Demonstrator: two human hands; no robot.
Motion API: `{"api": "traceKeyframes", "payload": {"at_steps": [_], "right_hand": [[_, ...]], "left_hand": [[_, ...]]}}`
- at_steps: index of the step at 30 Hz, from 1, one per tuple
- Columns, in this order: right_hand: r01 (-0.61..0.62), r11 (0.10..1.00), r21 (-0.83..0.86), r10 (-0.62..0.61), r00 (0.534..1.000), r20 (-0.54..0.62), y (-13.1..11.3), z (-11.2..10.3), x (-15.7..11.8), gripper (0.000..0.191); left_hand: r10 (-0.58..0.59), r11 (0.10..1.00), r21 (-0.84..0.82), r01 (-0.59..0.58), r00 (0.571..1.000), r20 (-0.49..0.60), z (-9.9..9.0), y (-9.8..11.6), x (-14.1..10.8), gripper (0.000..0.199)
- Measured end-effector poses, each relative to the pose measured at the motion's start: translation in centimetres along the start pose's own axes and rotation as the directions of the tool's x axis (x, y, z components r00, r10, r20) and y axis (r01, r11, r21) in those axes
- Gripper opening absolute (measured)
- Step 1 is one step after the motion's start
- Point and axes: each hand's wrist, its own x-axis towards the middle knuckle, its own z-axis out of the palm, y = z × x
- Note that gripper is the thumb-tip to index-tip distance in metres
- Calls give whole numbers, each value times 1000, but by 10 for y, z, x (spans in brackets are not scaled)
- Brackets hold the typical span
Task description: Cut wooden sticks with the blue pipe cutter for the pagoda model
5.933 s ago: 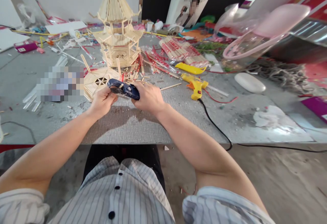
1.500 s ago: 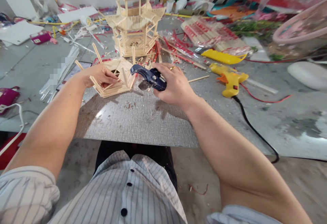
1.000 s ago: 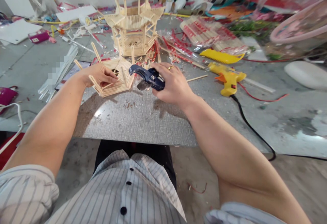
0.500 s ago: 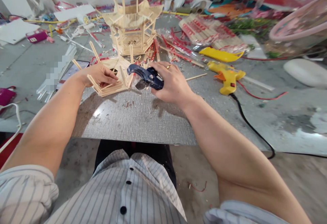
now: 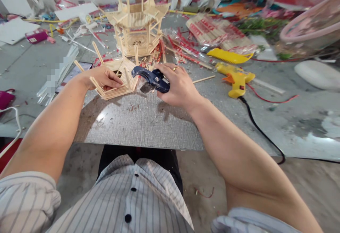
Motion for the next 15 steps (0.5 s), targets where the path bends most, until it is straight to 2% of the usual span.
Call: {"api": "traceKeyframes", "payload": {"at_steps": [9, 15], "right_hand": [[4, 1000, 6, -4, 1000, 22, -3, -2, 1, 69], [-29, 1000, 6, 29, 999, 16, -1, 0, -1, 74]], "left_hand": [[-16, 996, 84, 16, 1000, 1, -2, -3, 2, 26], [-20, 994, 107, 21, 1000, -9, -2, -3, 3, 26]]}}
